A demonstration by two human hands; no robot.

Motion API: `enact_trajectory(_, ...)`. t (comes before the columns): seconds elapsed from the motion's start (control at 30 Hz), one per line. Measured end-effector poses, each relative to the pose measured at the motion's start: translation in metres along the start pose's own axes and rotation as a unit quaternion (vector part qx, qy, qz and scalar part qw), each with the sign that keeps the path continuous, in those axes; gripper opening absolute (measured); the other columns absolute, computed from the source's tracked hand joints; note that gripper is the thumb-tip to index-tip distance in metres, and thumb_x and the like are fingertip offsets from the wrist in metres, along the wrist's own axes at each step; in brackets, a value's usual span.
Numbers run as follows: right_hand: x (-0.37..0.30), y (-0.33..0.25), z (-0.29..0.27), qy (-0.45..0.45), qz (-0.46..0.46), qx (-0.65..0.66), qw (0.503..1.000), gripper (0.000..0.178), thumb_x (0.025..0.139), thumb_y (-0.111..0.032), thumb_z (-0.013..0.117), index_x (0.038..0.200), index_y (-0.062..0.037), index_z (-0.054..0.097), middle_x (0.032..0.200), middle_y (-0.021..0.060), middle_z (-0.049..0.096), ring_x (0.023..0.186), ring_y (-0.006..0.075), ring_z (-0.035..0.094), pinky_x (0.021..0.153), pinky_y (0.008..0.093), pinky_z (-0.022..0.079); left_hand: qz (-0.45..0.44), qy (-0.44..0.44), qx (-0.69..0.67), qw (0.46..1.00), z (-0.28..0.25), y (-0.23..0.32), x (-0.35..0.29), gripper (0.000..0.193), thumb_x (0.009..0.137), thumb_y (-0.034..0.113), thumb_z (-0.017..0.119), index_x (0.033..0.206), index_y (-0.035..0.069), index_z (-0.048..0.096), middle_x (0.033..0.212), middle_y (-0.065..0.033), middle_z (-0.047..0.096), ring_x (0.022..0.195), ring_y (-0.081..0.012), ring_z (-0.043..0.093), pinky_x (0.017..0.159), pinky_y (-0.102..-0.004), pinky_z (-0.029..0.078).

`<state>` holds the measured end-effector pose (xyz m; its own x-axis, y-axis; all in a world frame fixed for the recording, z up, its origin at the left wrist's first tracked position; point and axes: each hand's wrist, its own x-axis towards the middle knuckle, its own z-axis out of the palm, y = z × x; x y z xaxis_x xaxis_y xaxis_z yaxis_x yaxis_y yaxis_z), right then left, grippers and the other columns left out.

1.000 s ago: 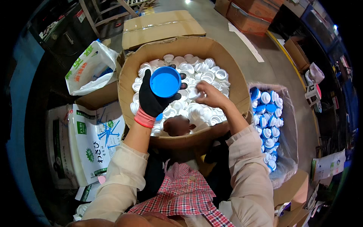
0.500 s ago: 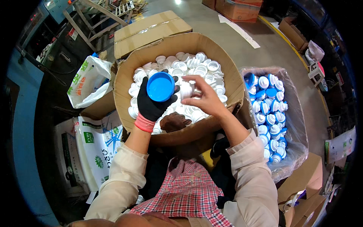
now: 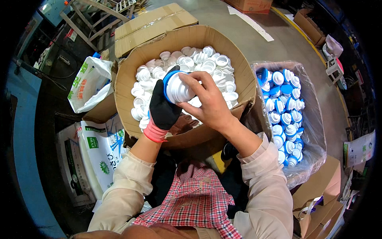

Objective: The person repeatedly picks white plastic caps from a cardboard box and blue plastic caps from a plastic bag, then presses them together to form assembled units. The assembled units are placed into a second plastic bag. The person wears gloves and a checkered apron while working at a table in a warehouse.

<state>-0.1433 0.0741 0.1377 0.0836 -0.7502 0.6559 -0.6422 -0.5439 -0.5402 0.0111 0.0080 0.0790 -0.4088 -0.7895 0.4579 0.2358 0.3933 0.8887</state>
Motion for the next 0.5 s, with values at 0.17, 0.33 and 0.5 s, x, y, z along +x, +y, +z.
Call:
enact_trajectory(0.17, -0.001, 0.0, 0.002, -0.002, 0.01, -0.011, 1.0, 0.064, 0.068, -0.01, 0.08, 0.127, -0.0073, 0.055, 0.108, 0.0142, 0.051, 0.099, 0.0299, 0.056, 0.082, 0.0378, 0.05, 0.047, -0.017, 0.038, 0.998, -0.002, 0.002, 0.0, 0.061, 0.082, -0.002, 0.065, 0.138, 0.0, 0.042, 0.138, -0.0164, 0.05, 0.121, -0.0264, 0.053, 0.102, -0.0346, 0.043)
enact_trajectory(0.33, 0.0, -0.004, 0.005, -0.005, 0.006, -0.02, 1.0, 0.063, 0.068, -0.01, 0.08, 0.126, -0.0067, 0.056, 0.108, 0.0143, 0.051, 0.098, 0.0298, 0.055, 0.081, 0.0377, 0.05, 0.058, -0.013, -0.025, 0.998, -0.005, -0.008, -0.002, 0.056, 0.089, 0.003, 0.062, 0.14, 0.001, 0.039, 0.139, -0.0163, 0.048, 0.122, -0.0267, 0.052, 0.102, -0.0349, 0.042)
enact_trajectory(0.5, 0.0, -0.006, 0.005, -0.003, 0.004, -0.032, 0.999, 0.065, 0.067, -0.009, 0.079, 0.127, -0.0068, 0.055, 0.106, 0.0146, 0.05, 0.097, 0.03, 0.055, 0.081, 0.038, 0.05, 0.037, -0.023, 0.003, 0.999, -0.001, 0.026, 0.001, 0.053, 0.093, 0.012, 0.06, 0.14, 0.001, 0.039, 0.135, -0.014, 0.051, 0.121, -0.0258, 0.053, 0.101, -0.0346, 0.044)
